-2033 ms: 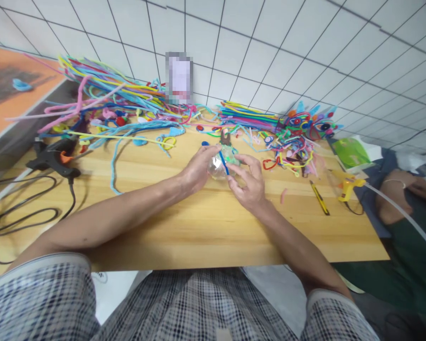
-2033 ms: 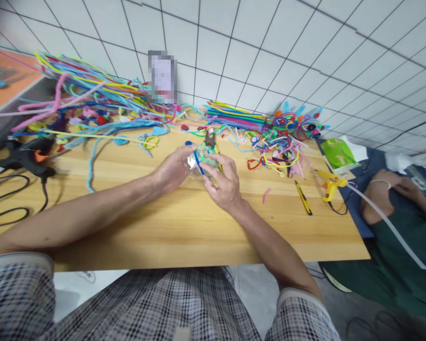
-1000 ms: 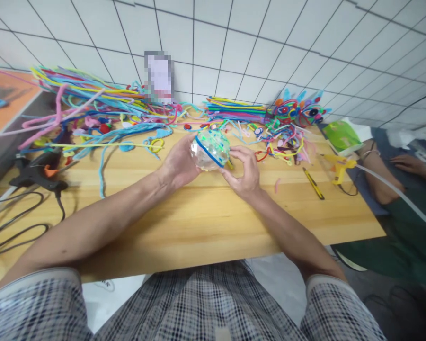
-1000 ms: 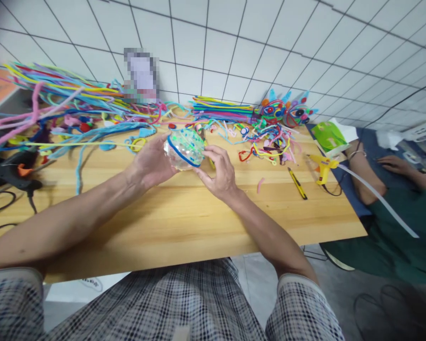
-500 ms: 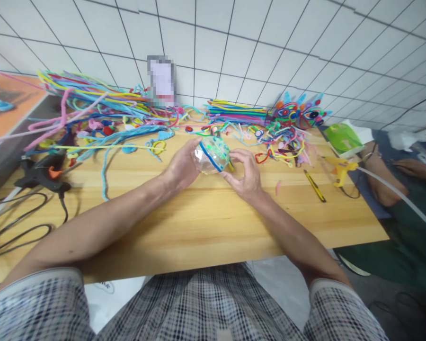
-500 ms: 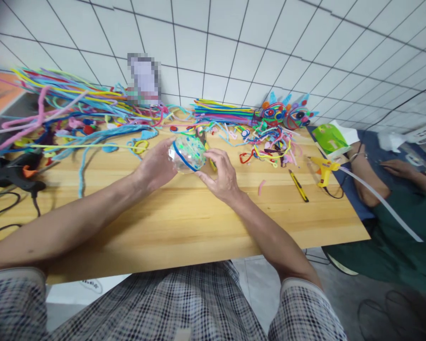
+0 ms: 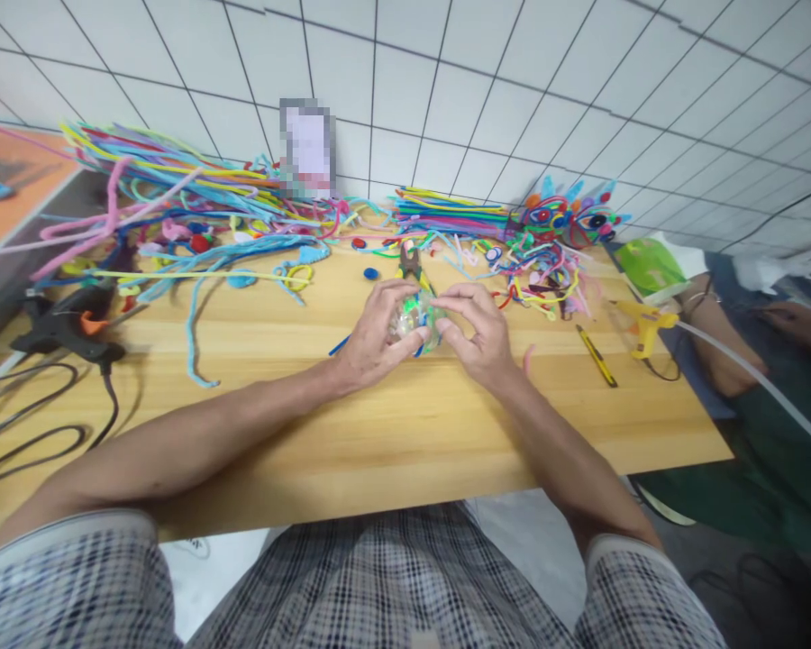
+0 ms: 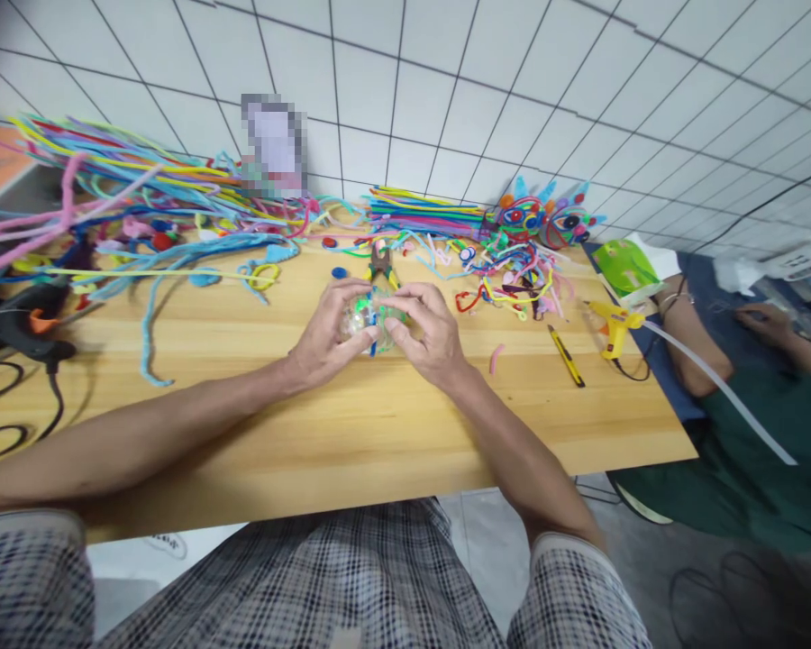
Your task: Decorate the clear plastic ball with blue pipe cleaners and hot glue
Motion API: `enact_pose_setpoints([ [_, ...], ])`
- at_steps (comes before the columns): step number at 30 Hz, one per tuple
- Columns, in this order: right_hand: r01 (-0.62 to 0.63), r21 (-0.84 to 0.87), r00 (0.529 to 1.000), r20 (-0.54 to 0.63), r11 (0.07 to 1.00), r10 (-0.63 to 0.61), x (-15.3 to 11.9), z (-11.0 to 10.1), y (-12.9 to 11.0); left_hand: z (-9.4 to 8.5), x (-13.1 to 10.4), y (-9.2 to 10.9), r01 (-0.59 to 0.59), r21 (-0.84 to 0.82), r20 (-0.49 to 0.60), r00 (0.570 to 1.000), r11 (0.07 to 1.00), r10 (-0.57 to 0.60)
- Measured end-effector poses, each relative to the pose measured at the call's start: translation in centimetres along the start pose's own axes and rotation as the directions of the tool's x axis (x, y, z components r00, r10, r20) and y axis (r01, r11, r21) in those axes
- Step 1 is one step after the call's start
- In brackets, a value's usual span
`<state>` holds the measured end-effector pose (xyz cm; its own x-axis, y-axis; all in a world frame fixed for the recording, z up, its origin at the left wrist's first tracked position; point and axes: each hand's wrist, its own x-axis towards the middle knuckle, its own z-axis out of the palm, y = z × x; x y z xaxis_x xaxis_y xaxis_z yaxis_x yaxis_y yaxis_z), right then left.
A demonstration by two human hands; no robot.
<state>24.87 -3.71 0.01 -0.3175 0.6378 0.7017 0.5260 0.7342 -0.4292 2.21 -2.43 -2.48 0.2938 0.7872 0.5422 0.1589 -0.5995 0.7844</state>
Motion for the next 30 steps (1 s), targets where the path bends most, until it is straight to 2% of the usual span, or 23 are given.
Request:
enact_pose_setpoints([
  [7, 0.060, -0.046, 0.995, 0.079, 0.997, -0.056, 0.2, -0.2, -0.4, 0.2, -0.4, -0.6, -0.016, 0.043, 0.037, 0.999, 0.999, 0.014],
  [11, 0.049, -0.014, 0.991, 0.126, 0.999, -0.047, 0.4, -0.3, 0.0, 0.1, -0.4, -0.7, 0.007, 0.020, 0.107, 0.994, 1.000, -0.009],
  [14, 0.046, -0.022, 0.988, 0.150, 0.999, -0.043, 0.6, -0.2, -0.3, -0.1, -0.7, -1.1, -0.065, 0.032, 0.136, 0.989, 0.997, 0.060],
  [17, 0.003, -0.071, 0.973, 0.232, 0.997, 0.013, 0.7, 0.1, -0.5, -0.3, -0.8, -2.1, -0.158, 0.071, 0.086, 0.985, 0.985, 0.152],
  [19, -0.015, -0.081, 0.968, 0.247, 0.997, 0.034, 0.9, 0.2, -0.4, -0.5, -0.6, -2.9, -0.224, 0.112, 0.092, 0.973, 0.968, 0.214],
  [21, -0.030, -0.086, 0.965, 0.257, 0.996, 0.051, 1.1, 0.2, -0.4, -0.7, -0.4, -3.4, -0.243, 0.117, 0.113, 0.967, 0.963, 0.230],
  [24, -0.059, -0.072, 0.963, 0.258, 0.996, 0.076, 1.2, 0.1, -0.3, -1.0, -0.2, -3.3, -0.175, 0.066, 0.157, 0.974, 0.982, 0.163],
  [26, -0.075, -0.038, 0.967, 0.241, 0.996, 0.082, 1.2, 0.1, -0.2, -1.2, 0.0, -2.8, -0.076, 0.028, 0.164, 0.984, 0.997, 0.071],
  [30, -0.071, 0.043, 0.979, 0.194, 0.997, 0.062, 1.1, 0.2, 0.4, -1.3, 1.0, -1.1, 0.086, -0.046, 0.223, 0.972, 0.995, -0.074],
])
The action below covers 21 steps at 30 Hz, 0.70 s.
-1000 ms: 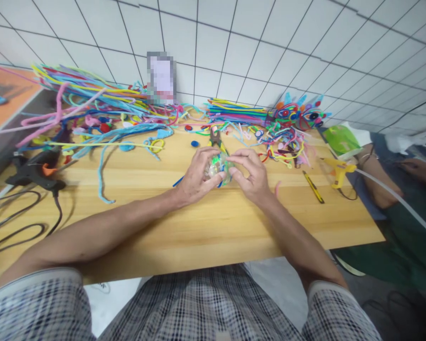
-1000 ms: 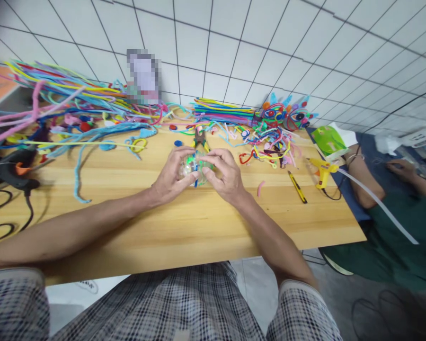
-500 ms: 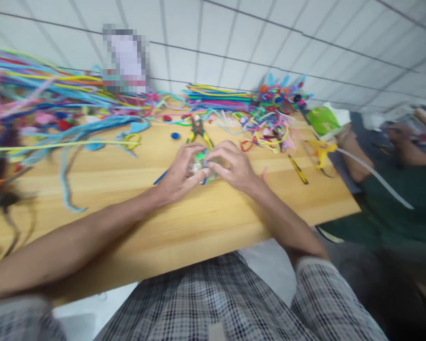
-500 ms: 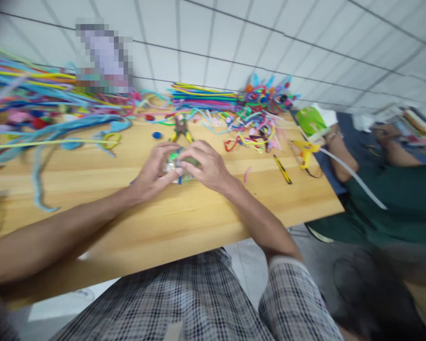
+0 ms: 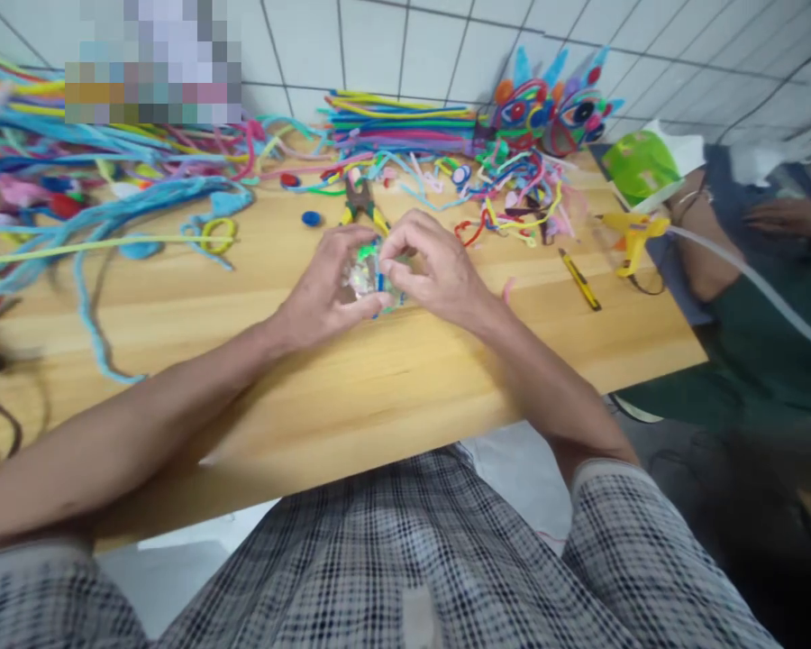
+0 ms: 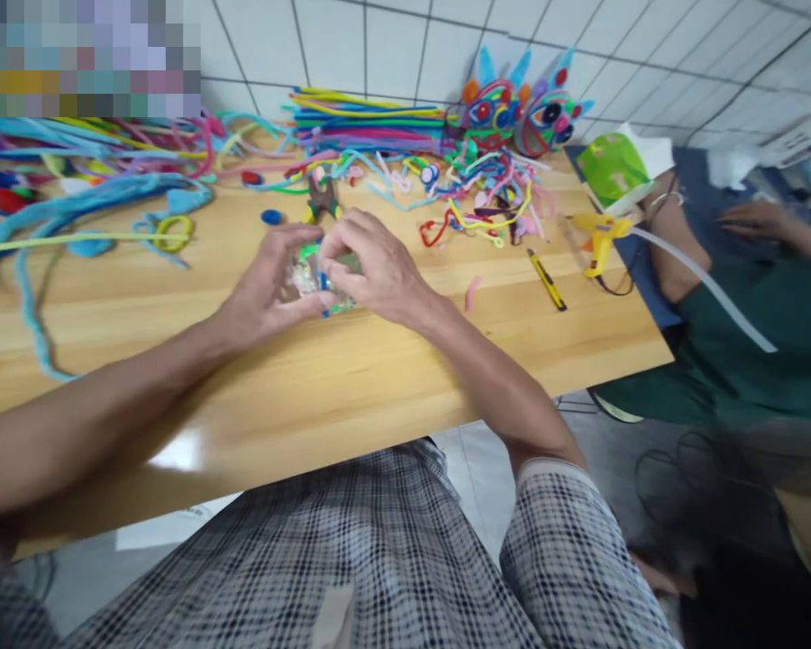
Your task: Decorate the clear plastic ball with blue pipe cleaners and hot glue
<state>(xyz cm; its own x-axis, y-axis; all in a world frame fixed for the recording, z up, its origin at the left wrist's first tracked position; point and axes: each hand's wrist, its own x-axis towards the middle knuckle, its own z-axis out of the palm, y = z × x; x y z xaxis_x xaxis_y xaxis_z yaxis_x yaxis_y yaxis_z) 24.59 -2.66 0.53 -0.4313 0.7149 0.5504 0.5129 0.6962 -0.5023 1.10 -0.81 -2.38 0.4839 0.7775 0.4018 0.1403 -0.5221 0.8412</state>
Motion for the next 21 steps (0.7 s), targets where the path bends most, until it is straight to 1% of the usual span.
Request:
enact_pose_setpoints([
  [3, 0.004, 0.011, 1.000, -0.008, 1.000, -0.004, -0.1, -0.1, 0.3, -0.2, 0.7, 1.3, 0.116, -0.123, -0.002, 0.993, 0.986, -0.117],
  [5, -0.002, 0.010, 1.000, -0.019, 1.000, 0.002, -0.2, -0.2, 0.3, -0.3, 0.9, 1.7, 0.147, -0.169, 0.004, 0.989, 0.975, -0.149],
  [6, -0.008, 0.010, 1.000, -0.026, 1.000, 0.009, -0.3, -0.2, 0.3, -0.3, 1.0, 1.6, 0.143, -0.169, 0.015, 0.990, 0.975, -0.143],
  [10, -0.020, -0.001, 0.999, -0.050, 1.000, 0.019, -0.4, -0.2, 0.3, -0.3, 1.0, 0.6, 0.064, -0.100, 0.055, 0.997, 0.993, -0.059],
  [13, 0.011, -0.012, 0.998, -0.069, 1.000, -0.012, -0.5, -0.1, 0.1, -0.3, 1.0, 0.1, 0.045, -0.074, 0.073, 0.997, 0.996, -0.040],
  [16, 0.010, -0.004, 0.995, -0.095, 1.000, -0.010, -0.6, 0.0, -0.3, -0.4, 0.9, 0.0, 0.022, -0.082, 0.061, 0.998, 0.996, -0.017],
  [18, 0.014, 0.015, 0.993, -0.115, 1.000, -0.012, -0.7, 0.1, -0.6, -0.4, 0.8, -0.4, -0.029, -0.055, 0.069, 0.997, 0.998, 0.033],
  [21, 0.042, 0.043, 0.988, -0.148, 0.998, -0.035, -0.8, 0.2, -0.9, -0.4, 0.7, -1.5, -0.129, 0.043, 0.109, 0.986, 0.991, 0.124],
])
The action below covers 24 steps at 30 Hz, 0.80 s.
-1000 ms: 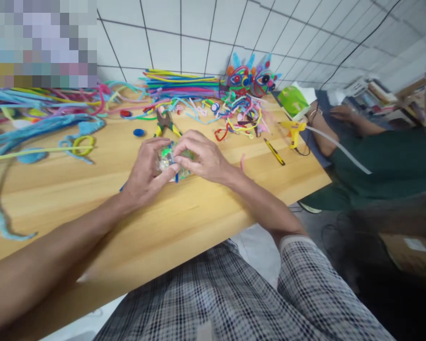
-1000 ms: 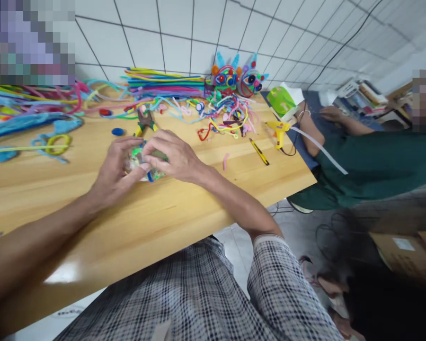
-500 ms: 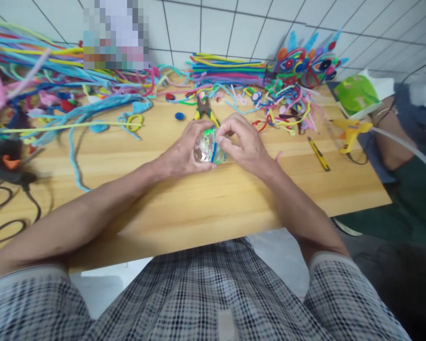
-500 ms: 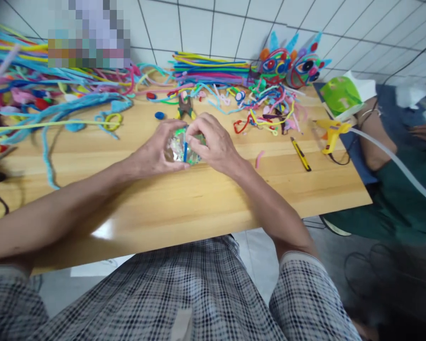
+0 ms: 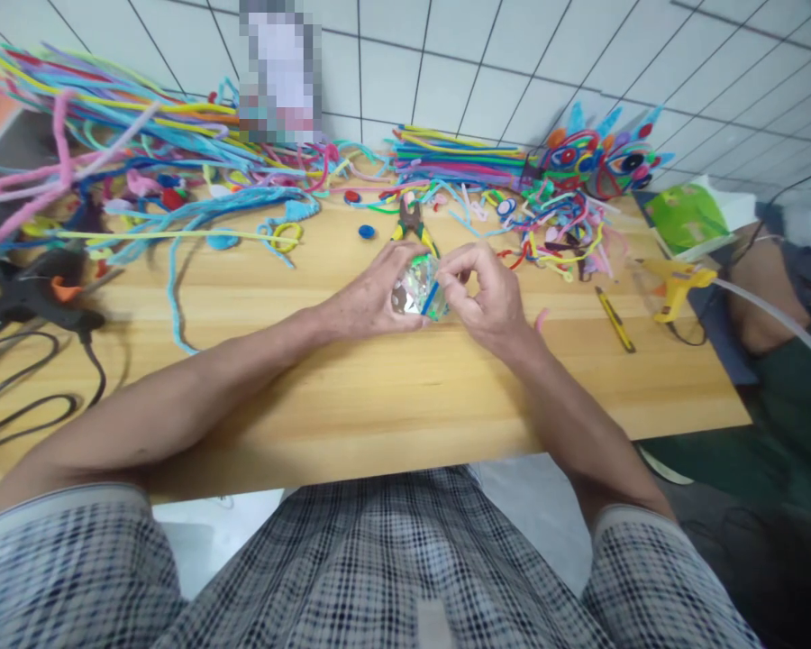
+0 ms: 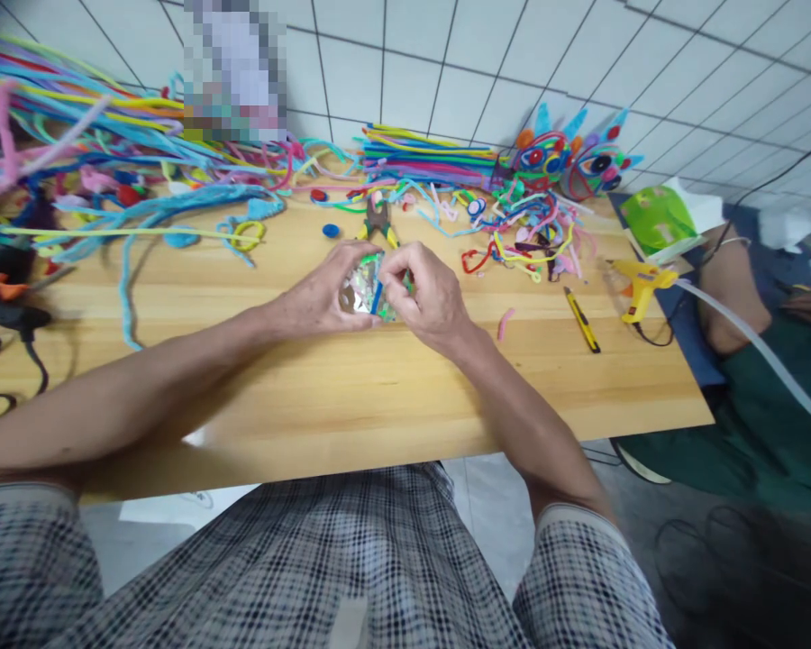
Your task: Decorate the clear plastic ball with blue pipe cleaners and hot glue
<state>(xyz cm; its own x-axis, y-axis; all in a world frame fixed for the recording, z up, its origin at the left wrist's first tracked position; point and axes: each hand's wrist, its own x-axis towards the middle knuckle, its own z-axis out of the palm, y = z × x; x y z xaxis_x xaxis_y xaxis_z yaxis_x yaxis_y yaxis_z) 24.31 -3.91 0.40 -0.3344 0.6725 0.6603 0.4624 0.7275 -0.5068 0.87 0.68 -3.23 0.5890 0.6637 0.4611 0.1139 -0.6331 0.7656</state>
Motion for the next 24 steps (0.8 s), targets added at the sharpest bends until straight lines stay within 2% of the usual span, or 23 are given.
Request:
enact_pose_setpoints([
  [4, 0.007, 0.055, 0.998, -0.069, 0.998, -0.003, -0.3, 0.4, 0.1, 0.2, -0.2, -1.4, -0.070, 0.138, 0.004, 0.998, 0.988, 0.070],
  [10, -0.048, 0.122, 0.993, -0.106, 0.991, 0.061, -0.3, 0.9, 0.8, 0.2, -0.3, -1.5, -0.171, 0.187, 0.007, 0.985, 0.967, 0.173],
  [19, -0.011, 0.099, 0.984, -0.176, 0.995, 0.028, -0.4, 1.0, 0.5, 0.1, -0.2, -1.6, -0.106, 0.250, 0.024, 0.994, 0.962, 0.103],
  [24, 0.021, 0.036, 0.982, -0.186, 0.999, -0.014, -0.9, 0.7, -0.1, 0.2, -0.1, -1.6, -0.138, 0.260, 0.021, 0.990, 0.956, 0.137],
])
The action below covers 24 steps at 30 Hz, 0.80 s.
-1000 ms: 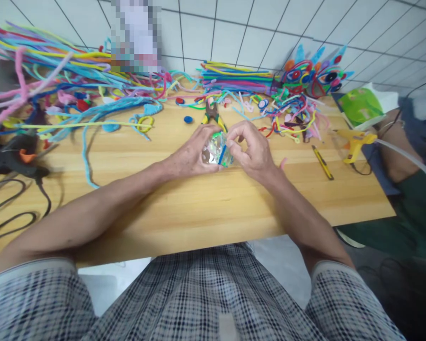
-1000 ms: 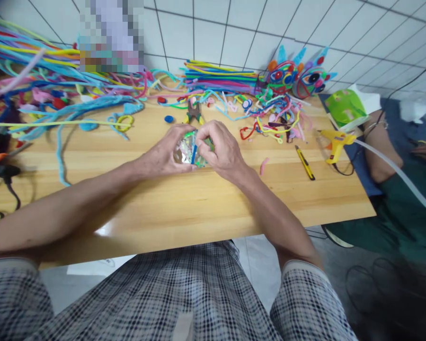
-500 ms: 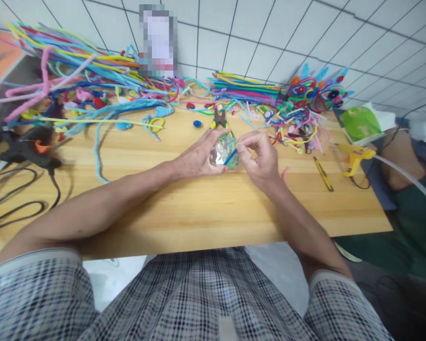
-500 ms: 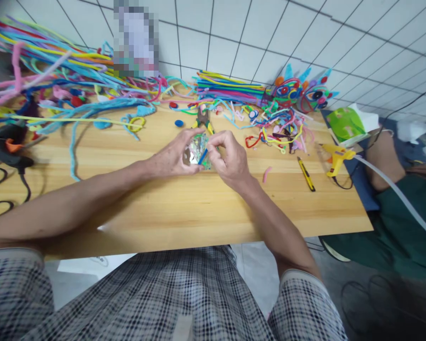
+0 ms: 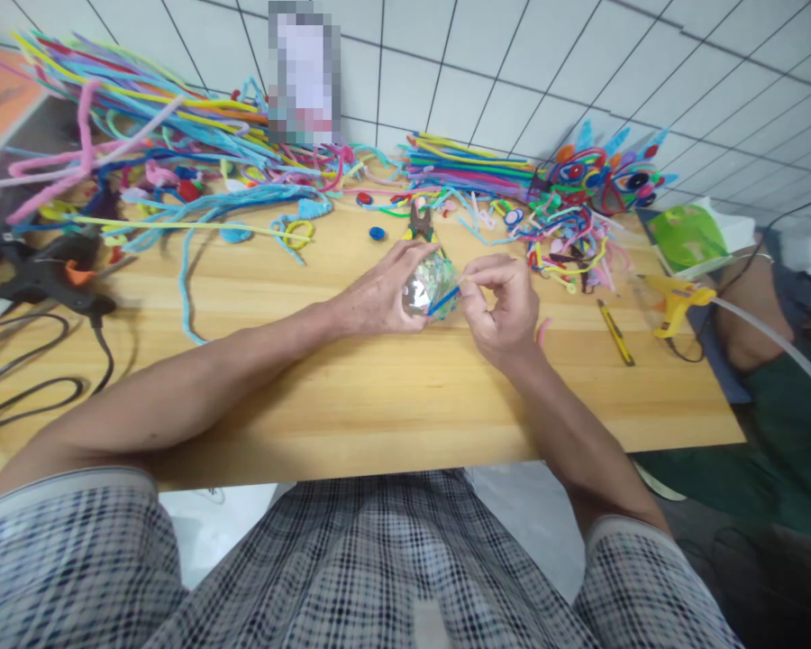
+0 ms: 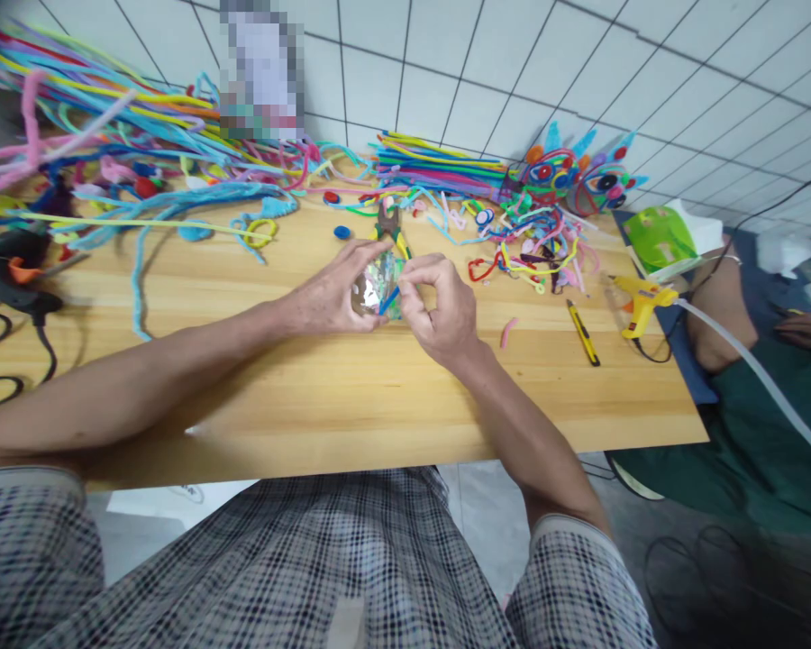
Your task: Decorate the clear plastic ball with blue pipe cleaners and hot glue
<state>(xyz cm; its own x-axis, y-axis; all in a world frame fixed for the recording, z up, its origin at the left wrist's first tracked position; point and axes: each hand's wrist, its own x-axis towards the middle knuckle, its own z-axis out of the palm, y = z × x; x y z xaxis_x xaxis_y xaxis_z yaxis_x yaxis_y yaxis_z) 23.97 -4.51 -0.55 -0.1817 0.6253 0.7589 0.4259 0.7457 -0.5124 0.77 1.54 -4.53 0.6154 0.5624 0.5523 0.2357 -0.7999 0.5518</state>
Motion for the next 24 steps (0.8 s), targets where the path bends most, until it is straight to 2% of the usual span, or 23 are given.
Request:
enact_pose_setpoints([
  [4, 0.050, -0.010, 0.998, -0.022, 0.999, -0.051, 0.4, 0.2, 0.0, 0.0, 0.1, 0.1, 0.005, -0.026, 0.005, 1.000, 1.000, -0.004],
  [17, -0.113, -0.089, 0.990, 0.078, 0.990, 0.120, 0.8, 0.6, 0.3, 0.2, -0.3, 0.3, -0.088, 0.016, 0.049, 0.995, 0.996, 0.087],
  [24, -0.124, -0.162, 0.983, 0.116, 0.979, 0.144, 1.1, 0.0, 0.0, 0.6, -0.6, 0.3, -0.091, 0.005, 0.030, 0.995, 0.996, 0.091],
])
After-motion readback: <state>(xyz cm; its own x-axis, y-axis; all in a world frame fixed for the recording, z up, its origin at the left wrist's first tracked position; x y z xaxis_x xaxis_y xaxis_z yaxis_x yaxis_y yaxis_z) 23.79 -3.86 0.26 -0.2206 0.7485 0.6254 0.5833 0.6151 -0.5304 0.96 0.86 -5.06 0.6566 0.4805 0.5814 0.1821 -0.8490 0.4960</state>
